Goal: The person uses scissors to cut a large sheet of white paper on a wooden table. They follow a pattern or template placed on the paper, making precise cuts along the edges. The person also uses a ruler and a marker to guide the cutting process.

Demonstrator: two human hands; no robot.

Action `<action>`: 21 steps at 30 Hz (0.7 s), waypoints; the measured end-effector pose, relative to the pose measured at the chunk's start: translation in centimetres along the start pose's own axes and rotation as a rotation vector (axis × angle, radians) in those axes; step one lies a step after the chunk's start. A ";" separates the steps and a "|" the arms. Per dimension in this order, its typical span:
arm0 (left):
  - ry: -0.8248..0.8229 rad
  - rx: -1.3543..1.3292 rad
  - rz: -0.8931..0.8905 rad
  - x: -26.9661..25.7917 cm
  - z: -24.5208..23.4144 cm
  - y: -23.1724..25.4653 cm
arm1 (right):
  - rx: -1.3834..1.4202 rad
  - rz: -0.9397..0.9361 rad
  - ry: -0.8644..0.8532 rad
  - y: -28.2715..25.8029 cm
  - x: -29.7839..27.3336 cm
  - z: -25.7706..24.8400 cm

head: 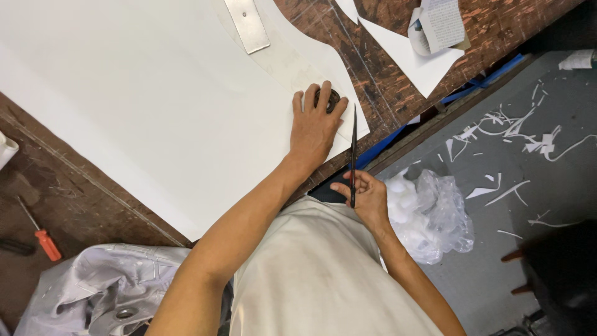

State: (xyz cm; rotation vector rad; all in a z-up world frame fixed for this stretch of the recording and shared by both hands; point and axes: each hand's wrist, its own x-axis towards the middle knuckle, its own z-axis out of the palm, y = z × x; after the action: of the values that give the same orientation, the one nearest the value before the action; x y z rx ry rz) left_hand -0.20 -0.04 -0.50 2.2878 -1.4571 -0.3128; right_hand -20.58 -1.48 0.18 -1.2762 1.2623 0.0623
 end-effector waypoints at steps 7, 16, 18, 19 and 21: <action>-0.026 0.025 -0.010 0.0 -0.4 0.1 | 0.018 -0.026 -0.024 0.2 0.7 -0.5; -0.012 -0.030 -0.078 0.2 -0.5 0.4 | 0.090 0.074 -0.304 -1.1 1.8 -5.6; -0.001 -0.069 -0.126 0.2 -0.8 0.5 | -0.014 0.094 -0.375 -2.0 3.0 -8.2; -0.001 -0.090 -0.148 0.2 -0.9 0.5 | -0.067 0.105 -0.410 -2.5 3.6 -9.1; -0.001 -0.107 -0.174 0.2 -1.1 0.5 | -0.251 0.140 -0.417 -3.8 4.8 -11.2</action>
State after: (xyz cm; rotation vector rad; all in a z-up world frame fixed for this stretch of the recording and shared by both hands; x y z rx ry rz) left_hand -0.06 -0.20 0.76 2.3309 -1.2133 -0.4320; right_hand -23.58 -13.76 1.80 -1.3011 0.9985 0.5747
